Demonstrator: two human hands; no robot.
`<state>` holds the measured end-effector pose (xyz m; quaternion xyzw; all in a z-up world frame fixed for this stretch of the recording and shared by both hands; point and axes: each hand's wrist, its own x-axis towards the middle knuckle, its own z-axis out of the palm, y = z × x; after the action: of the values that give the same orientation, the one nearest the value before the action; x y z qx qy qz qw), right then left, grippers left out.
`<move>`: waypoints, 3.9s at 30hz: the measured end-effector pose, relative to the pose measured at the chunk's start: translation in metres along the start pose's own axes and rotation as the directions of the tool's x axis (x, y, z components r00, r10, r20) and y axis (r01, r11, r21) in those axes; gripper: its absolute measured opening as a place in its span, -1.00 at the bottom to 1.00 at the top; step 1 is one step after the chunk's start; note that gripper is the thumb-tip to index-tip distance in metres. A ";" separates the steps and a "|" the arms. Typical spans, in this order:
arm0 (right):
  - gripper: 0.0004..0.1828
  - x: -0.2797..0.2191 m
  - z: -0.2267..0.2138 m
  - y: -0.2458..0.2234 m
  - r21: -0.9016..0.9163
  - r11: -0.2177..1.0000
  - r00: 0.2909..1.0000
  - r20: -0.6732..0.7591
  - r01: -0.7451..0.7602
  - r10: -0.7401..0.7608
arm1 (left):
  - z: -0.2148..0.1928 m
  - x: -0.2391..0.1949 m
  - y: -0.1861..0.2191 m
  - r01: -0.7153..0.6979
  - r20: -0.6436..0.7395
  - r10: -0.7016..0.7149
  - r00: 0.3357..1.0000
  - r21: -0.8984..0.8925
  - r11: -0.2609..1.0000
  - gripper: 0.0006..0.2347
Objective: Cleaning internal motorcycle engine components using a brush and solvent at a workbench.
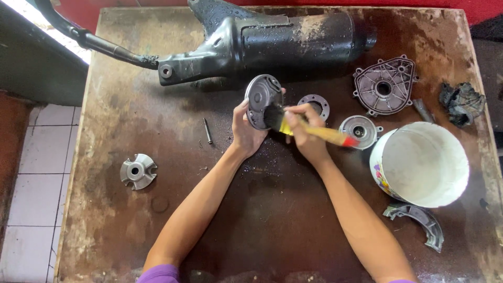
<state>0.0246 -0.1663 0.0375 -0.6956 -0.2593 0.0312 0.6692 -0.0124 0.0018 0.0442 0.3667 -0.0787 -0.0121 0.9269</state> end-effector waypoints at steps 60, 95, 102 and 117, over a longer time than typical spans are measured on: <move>-0.58 0.064 0.256 -0.005 0.236 0.963 0.879 0.477 -0.130 0.002 | -0.166 -0.153 0.184 0.333 -0.571 0.636 0.519 0.820 0.465 -0.54; -0.54 -0.011 0.128 -0.088 -0.201 0.906 0.876 0.398 0.373 -0.272 | -0.044 -0.233 0.130 0.565 -0.308 0.496 0.812 0.628 -0.535 -0.60; -0.68 -0.032 0.014 -0.137 -0.556 0.830 0.922 0.305 -0.031 0.239 | 0.020 -0.160 0.067 0.385 -0.425 0.119 0.897 0.885 0.261 -0.69; -0.78 -0.092 -0.211 -0.121 -0.551 0.444 0.707 -0.528 -0.706 0.470 | 0.115 -0.002 -0.110 0.559 -0.105 -0.549 0.829 0.142 0.817 -0.41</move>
<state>-0.0110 -0.3999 0.1458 -0.9406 0.1161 0.0549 0.3143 -0.0284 -0.1559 0.0516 0.4502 0.0579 -0.2636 0.8512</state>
